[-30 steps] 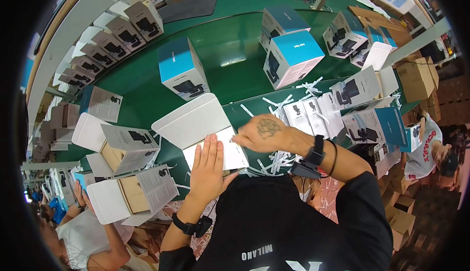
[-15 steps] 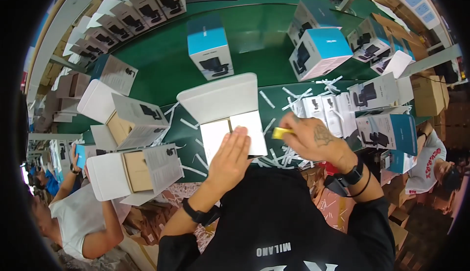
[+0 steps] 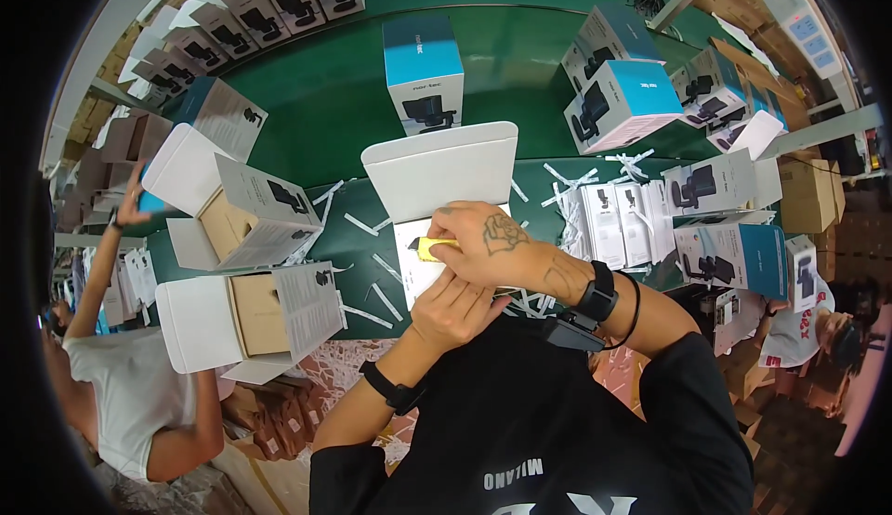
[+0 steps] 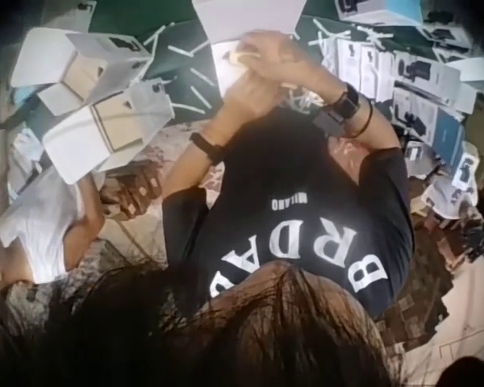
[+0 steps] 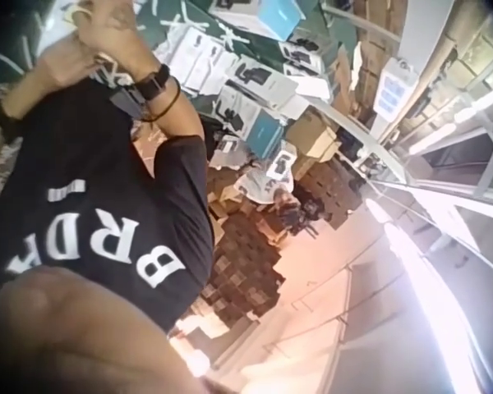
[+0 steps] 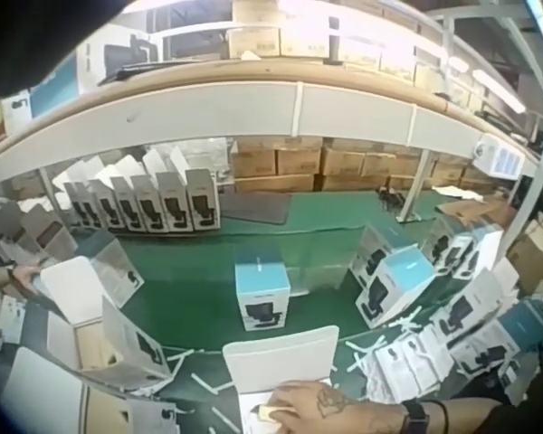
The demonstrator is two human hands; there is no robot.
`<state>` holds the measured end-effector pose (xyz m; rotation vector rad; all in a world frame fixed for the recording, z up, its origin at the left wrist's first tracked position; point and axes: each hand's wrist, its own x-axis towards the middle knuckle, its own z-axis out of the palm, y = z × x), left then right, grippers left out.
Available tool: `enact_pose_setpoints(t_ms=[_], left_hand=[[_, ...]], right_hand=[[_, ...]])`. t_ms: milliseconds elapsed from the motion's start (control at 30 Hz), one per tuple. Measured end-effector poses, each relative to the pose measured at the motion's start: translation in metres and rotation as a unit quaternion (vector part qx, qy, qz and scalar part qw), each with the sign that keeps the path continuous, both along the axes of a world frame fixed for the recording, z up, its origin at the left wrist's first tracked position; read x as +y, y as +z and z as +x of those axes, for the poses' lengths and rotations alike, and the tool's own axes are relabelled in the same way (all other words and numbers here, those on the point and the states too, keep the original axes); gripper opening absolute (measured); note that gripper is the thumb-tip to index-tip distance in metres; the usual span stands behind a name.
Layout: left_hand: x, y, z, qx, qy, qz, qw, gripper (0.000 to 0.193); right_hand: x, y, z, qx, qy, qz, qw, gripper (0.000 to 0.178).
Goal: The person uses a utility knife to cut the tape on a blue box, opens a white box to insert a manual, and then closes the white box.
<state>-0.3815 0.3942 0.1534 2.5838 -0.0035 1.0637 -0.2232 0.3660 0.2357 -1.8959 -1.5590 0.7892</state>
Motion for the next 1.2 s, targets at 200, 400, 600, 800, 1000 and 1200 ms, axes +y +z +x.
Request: enact_pose_setpoints(t_ms=[200, 400, 600, 800, 1000, 1200], left_hand=[[0.007, 0.001, -0.001, 0.006, -0.016, 0.019, 1.000, 0.029], [0.008, 0.006, -0.001, 0.010, -0.009, 0.021, 1.000, 0.027], [0.005, 0.007, -0.001, -0.011, 0.012, 0.040, 0.999, 0.022], [0.007, -0.001, -0.016, 0.031, -0.002, -0.004, 0.999, 0.020], [0.000, 0.024, 0.005, 0.036, -0.001, -0.045, 0.998, 0.027], [-0.003, 0.038, 0.006, 0.059, -0.019, -0.178, 0.982, 0.020]], right_hand=[[0.004, -0.012, -0.003, 0.021, 0.004, 0.005, 1.000, 0.020], [0.009, -0.020, -0.017, -0.107, 0.074, 0.108, 0.986, 0.024], [0.024, -0.019, -0.031, -0.153, 0.084, 0.111, 0.978, 0.026], [-0.016, 0.001, -0.015, 0.050, -0.062, 0.280, 0.957, 0.011], [-0.102, 0.008, 0.111, -0.154, -0.419, 0.114, 0.887, 0.051], [-0.025, 0.059, 0.070, -0.039, -0.258, 0.226, 0.938, 0.079]])
